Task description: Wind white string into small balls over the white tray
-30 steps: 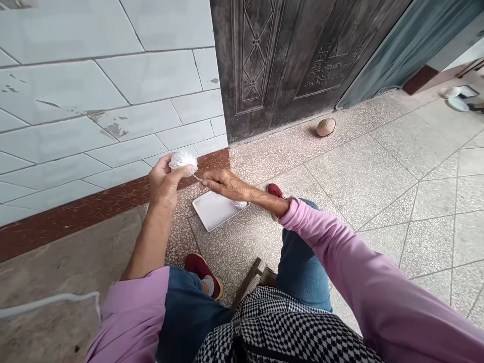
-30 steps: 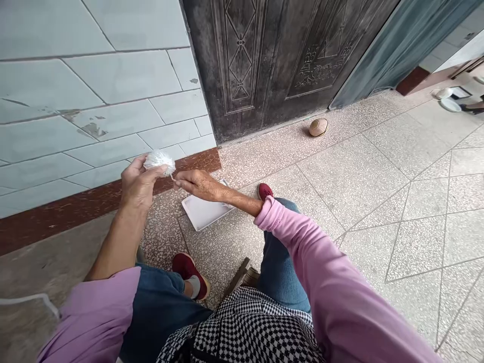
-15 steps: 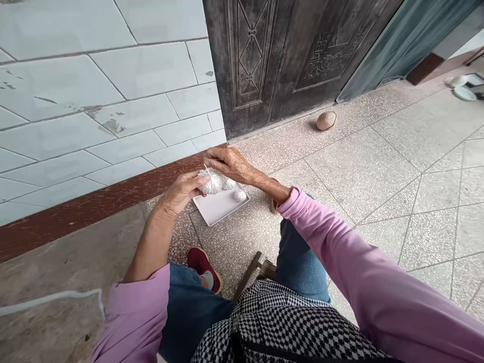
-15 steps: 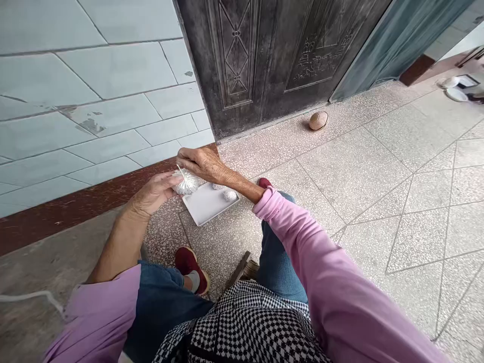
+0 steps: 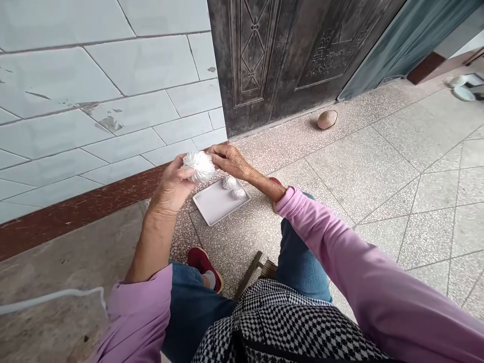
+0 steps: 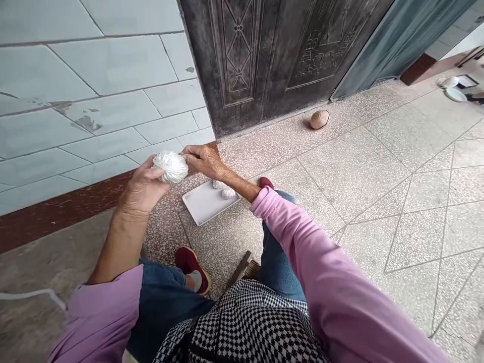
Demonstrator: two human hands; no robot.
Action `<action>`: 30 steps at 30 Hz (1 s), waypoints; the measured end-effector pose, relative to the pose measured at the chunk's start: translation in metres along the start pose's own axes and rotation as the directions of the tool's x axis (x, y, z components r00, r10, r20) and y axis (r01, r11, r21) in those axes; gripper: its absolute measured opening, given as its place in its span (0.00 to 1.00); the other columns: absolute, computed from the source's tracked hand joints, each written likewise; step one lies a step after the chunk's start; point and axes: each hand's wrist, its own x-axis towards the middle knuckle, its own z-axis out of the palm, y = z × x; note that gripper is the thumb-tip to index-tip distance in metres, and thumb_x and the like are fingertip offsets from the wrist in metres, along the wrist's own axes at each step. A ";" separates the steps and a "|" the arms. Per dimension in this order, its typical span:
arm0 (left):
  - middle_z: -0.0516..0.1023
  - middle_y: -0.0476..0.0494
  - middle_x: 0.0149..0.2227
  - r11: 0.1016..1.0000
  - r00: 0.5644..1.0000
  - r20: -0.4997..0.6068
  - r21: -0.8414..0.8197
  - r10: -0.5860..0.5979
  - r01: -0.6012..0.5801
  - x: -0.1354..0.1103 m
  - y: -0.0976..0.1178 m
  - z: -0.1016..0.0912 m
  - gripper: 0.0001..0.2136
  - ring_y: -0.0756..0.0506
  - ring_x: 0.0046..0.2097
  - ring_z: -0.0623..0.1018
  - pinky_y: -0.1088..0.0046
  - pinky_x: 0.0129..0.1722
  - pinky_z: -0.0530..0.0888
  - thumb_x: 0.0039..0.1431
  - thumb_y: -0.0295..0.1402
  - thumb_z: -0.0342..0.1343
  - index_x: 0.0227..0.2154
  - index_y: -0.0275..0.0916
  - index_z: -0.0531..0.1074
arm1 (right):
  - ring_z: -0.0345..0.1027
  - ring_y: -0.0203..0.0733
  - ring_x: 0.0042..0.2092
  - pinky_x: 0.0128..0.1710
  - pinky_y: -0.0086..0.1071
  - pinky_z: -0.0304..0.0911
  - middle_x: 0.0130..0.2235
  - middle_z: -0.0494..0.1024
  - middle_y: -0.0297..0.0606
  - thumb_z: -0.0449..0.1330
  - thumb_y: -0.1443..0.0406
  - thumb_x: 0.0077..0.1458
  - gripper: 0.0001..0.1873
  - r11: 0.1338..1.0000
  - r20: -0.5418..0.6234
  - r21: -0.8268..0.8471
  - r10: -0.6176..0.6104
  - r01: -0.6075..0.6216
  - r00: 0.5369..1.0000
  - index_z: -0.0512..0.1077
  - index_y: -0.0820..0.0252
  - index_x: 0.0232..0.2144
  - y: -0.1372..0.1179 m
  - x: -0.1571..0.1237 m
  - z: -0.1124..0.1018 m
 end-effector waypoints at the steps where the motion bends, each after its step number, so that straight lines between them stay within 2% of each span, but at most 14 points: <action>1: 0.89 0.41 0.49 1.000 0.999 -0.021 -0.011 0.024 -0.025 0.001 0.000 0.001 0.26 0.37 0.52 0.88 0.64 0.48 0.89 0.45 0.39 0.88 0.47 0.44 0.85 | 0.65 0.41 0.37 0.39 0.32 0.61 0.32 0.74 0.31 0.65 0.67 0.86 0.16 1.000 0.001 -0.026 0.004 -0.004 1.000 0.76 0.57 0.38 -0.001 -0.001 0.000; 5: 0.88 0.41 0.51 0.986 0.981 -0.131 -0.069 0.141 -0.151 0.006 -0.003 0.000 0.27 0.35 0.57 0.88 0.62 0.53 0.90 0.44 0.40 0.89 0.42 0.46 0.79 | 0.69 0.43 0.40 0.45 0.34 0.64 0.33 0.76 0.33 0.65 0.69 0.86 0.19 0.989 0.075 -0.149 0.016 -0.005 0.997 0.75 0.55 0.36 -0.011 -0.011 0.004; 8: 0.87 0.43 0.50 0.975 0.951 -0.240 -0.060 0.194 -0.214 0.013 -0.006 -0.005 0.30 0.36 0.56 0.86 0.61 0.53 0.89 0.39 0.40 0.89 0.42 0.47 0.78 | 0.71 0.44 0.41 0.46 0.35 0.65 0.34 0.76 0.34 0.64 0.69 0.87 0.18 0.977 0.173 -0.213 0.032 0.005 0.984 0.77 0.56 0.37 -0.017 -0.020 0.012; 12: 0.84 0.46 0.46 0.973 0.905 -0.356 0.085 0.231 -0.214 0.017 -0.014 -0.014 0.37 0.39 0.50 0.83 0.62 0.49 0.84 0.34 0.40 0.88 0.48 0.46 0.77 | 0.70 0.43 0.39 0.43 0.34 0.65 0.33 0.76 0.32 0.64 0.65 0.90 0.16 0.988 0.294 -0.150 0.008 0.038 0.956 0.81 0.58 0.42 -0.021 -0.027 0.022; 15: 0.86 0.45 0.48 0.944 0.887 -0.373 0.282 0.274 -0.173 0.017 -0.018 -0.019 0.42 0.40 0.49 0.83 0.62 0.49 0.81 0.35 0.43 0.89 0.53 0.45 0.73 | 0.65 0.40 0.35 0.38 0.32 0.61 0.32 0.71 0.29 0.64 0.62 0.92 0.16 0.999 0.319 -0.045 0.015 0.000 0.948 0.82 0.59 0.45 -0.019 -0.026 0.021; 18: 0.88 0.45 0.47 0.893 0.907 -0.329 0.438 0.264 -0.101 0.014 -0.016 -0.020 0.47 0.37 0.49 0.86 0.60 0.49 0.83 0.30 0.44 0.92 0.54 0.46 0.74 | 0.60 0.38 0.33 0.35 0.31 0.58 0.31 0.68 0.27 0.68 0.56 0.92 0.18 0.998 0.301 0.057 -0.033 0.016 0.953 0.82 0.59 0.46 -0.013 -0.020 0.014; 20: 0.91 0.43 0.49 0.881 0.945 -0.266 0.471 0.190 -0.044 0.010 -0.012 -0.018 0.46 0.34 0.51 0.89 0.57 0.53 0.87 0.28 0.44 0.92 0.54 0.45 0.79 | 0.60 0.38 0.34 0.36 0.31 0.60 0.32 0.70 0.29 0.69 0.57 0.91 0.18 0.993 0.252 0.104 -0.088 0.063 0.964 0.80 0.60 0.44 -0.009 -0.015 0.005; 22: 0.93 0.39 0.51 0.882 0.983 -0.163 0.471 0.088 -0.001 0.005 -0.008 -0.014 0.41 0.31 0.54 0.91 0.53 0.57 0.89 0.33 0.43 0.91 0.54 0.43 0.85 | 0.63 0.42 0.36 0.37 0.33 0.65 0.33 0.73 0.33 0.71 0.58 0.88 0.17 0.992 0.180 0.094 -0.100 0.084 0.979 0.79 0.58 0.42 -0.008 -0.012 -0.004; 24: 0.94 0.37 0.52 0.892 0.999 -0.043 0.451 -0.012 0.031 0.000 -0.004 -0.009 0.36 0.30 0.56 0.92 0.53 0.58 0.90 0.39 0.44 0.90 0.54 0.42 0.89 | 0.64 0.48 0.39 0.36 0.36 0.68 0.34 0.76 0.36 0.76 0.56 0.83 0.16 0.997 0.115 0.039 -0.069 0.065 0.991 0.79 0.52 0.41 -0.011 -0.012 -0.013; 26: 0.94 0.37 0.52 0.917 0.995 0.048 0.395 -0.086 0.060 -0.004 -0.001 -0.003 0.34 0.31 0.54 0.92 0.55 0.56 0.90 0.43 0.44 0.89 0.55 0.42 0.91 | 0.66 0.50 0.40 0.35 0.37 0.69 0.35 0.76 0.37 0.79 0.53 0.80 0.19 0.999 0.076 -0.009 -0.036 0.037 0.996 0.77 0.50 0.39 -0.015 -0.013 -0.020; 28: 0.94 0.37 0.51 0.948 0.987 0.104 0.306 -0.120 0.083 -0.007 -0.001 0.002 0.33 0.33 0.53 0.91 0.57 0.53 0.89 0.45 0.43 0.89 0.56 0.43 0.91 | 0.68 0.49 0.41 0.37 0.36 0.71 0.35 0.76 0.36 0.77 0.52 0.82 0.21 0.999 0.046 -0.027 -0.016 0.018 0.999 0.77 0.51 0.39 -0.017 -0.014 -0.023; 30: 0.93 0.37 0.51 0.977 0.987 0.127 0.200 -0.103 0.076 -0.007 -0.001 0.006 0.32 0.34 0.51 0.90 0.59 0.50 0.89 0.43 0.41 0.88 0.54 0.43 0.91 | 0.69 0.48 0.41 0.40 0.36 0.72 0.36 0.78 0.36 0.75 0.52 0.84 0.20 1.000 0.010 -0.010 -0.016 0.016 1.000 0.77 0.52 0.39 -0.014 -0.013 -0.024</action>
